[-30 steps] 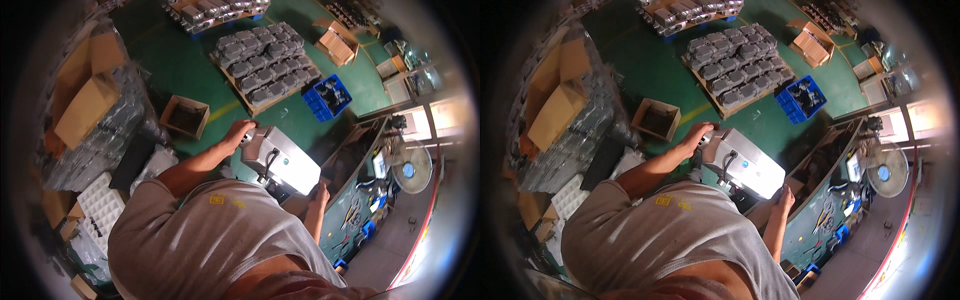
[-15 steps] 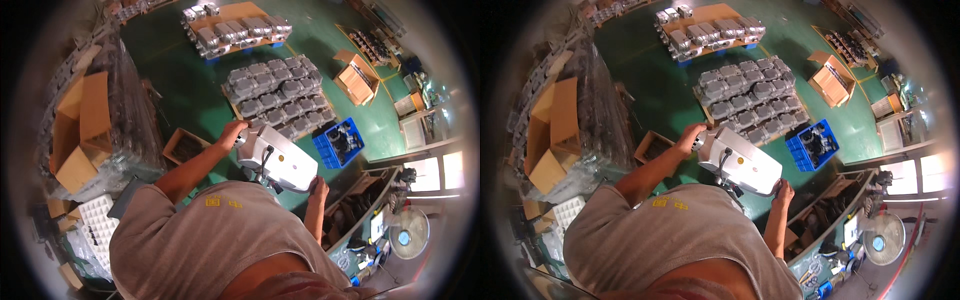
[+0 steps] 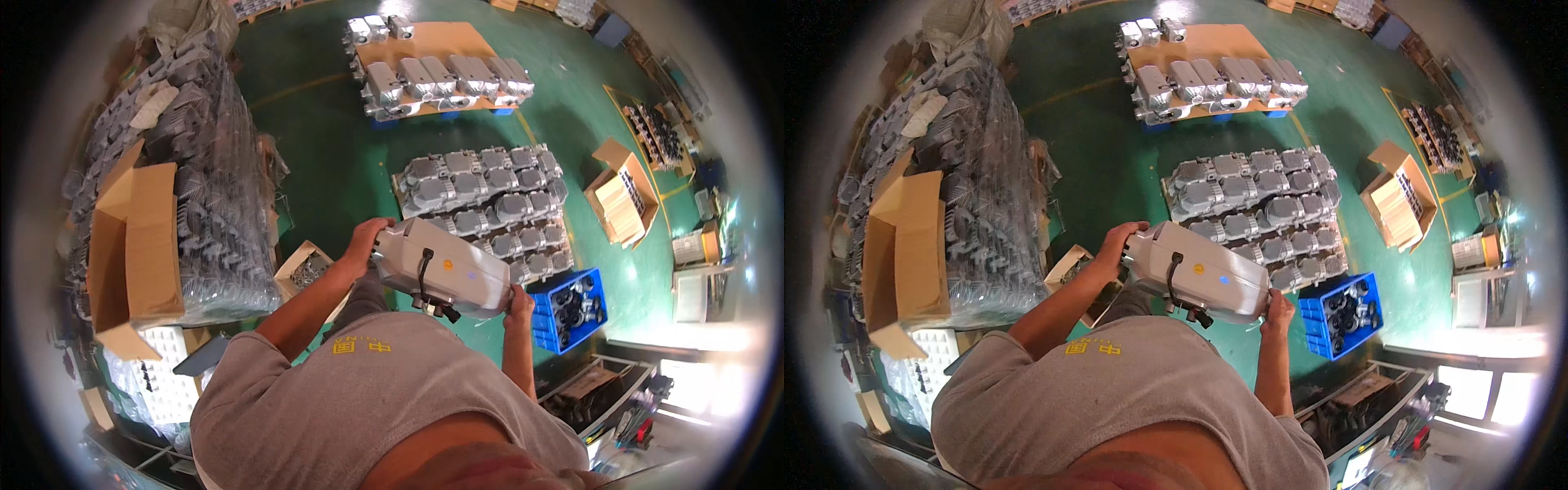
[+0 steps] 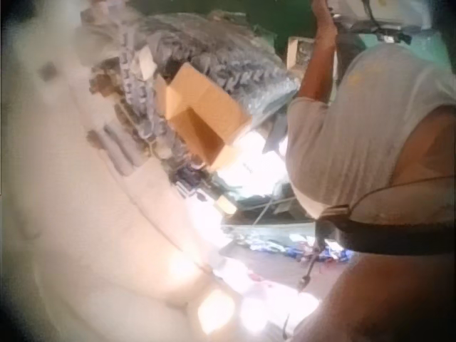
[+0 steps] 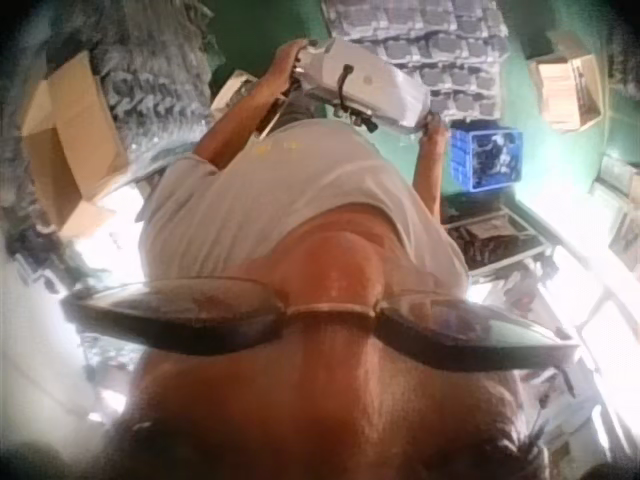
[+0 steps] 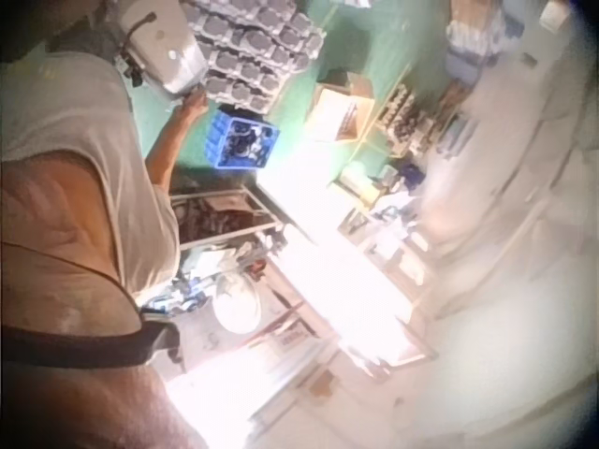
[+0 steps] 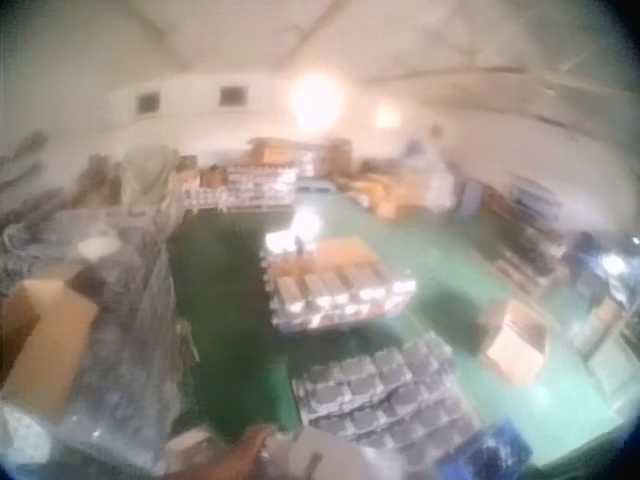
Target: The person assembles a silver metal enclosure and a heat sink unit on a workbench. They use a power drill to fasten screws, connect wires to a small black component, and place the finished assembly on a cardboard sheet with other units.
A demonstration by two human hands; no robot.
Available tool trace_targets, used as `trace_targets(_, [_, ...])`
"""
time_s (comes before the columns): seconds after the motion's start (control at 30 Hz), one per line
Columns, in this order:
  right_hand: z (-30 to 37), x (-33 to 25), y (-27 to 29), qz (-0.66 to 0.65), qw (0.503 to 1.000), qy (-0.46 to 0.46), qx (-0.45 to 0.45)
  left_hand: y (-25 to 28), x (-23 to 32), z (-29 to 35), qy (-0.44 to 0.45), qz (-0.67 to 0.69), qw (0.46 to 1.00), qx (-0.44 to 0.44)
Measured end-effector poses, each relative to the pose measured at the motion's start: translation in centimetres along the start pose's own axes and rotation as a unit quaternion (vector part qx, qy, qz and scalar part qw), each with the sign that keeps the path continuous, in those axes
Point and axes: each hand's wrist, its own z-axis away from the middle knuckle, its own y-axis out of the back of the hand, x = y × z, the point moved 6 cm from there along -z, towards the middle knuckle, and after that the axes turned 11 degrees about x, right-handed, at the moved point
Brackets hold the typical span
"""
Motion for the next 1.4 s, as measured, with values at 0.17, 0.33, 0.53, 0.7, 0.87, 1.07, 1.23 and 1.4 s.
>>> trace_targets(0.17, [-4.7,-4.0,-13.1,0.068,0.997,0.023,-0.042,2.7,4.9,-9.5,0.027,0.085,0.996,0.026])
trace_targets(0.33, [-0.9,-17.4,-30.4,0.137,0.966,0.178,-0.132,7.6,12.3,-18.6,0.127,0.208,0.970,0.019])
trace_targets(0.53, [9.2,-33.1,-47.0,-0.019,0.854,0.491,-0.174,8.2,18.4,-30.1,0.255,0.352,0.901,-0.002])
trace_targets(0.7, [-1.4,-31.1,-58.4,-0.059,0.933,0.345,-0.078,10.3,23.2,-42.2,0.227,0.228,0.944,0.068])
trace_targets(0.87, [-10.3,-25.7,-73.3,-0.137,0.961,0.200,-0.132,15.7,28.9,-54.6,0.207,0.123,0.966,0.089])
trace_targets(1.07, [-10.8,-28.6,-93.2,-0.020,0.960,0.166,-0.223,23.3,36.6,-65.5,0.174,0.120,0.963,0.166])
trace_targets(1.23, [-9.7,-29.7,-108.7,0.032,0.951,0.166,-0.260,29.8,41.9,-75.1,0.169,0.165,0.958,0.161])
trace_targets(1.4, [-8.6,-30.7,-122.3,0.088,0.951,0.161,-0.248,36.6,46.6,-86.2,0.210,0.168,0.950,0.157])
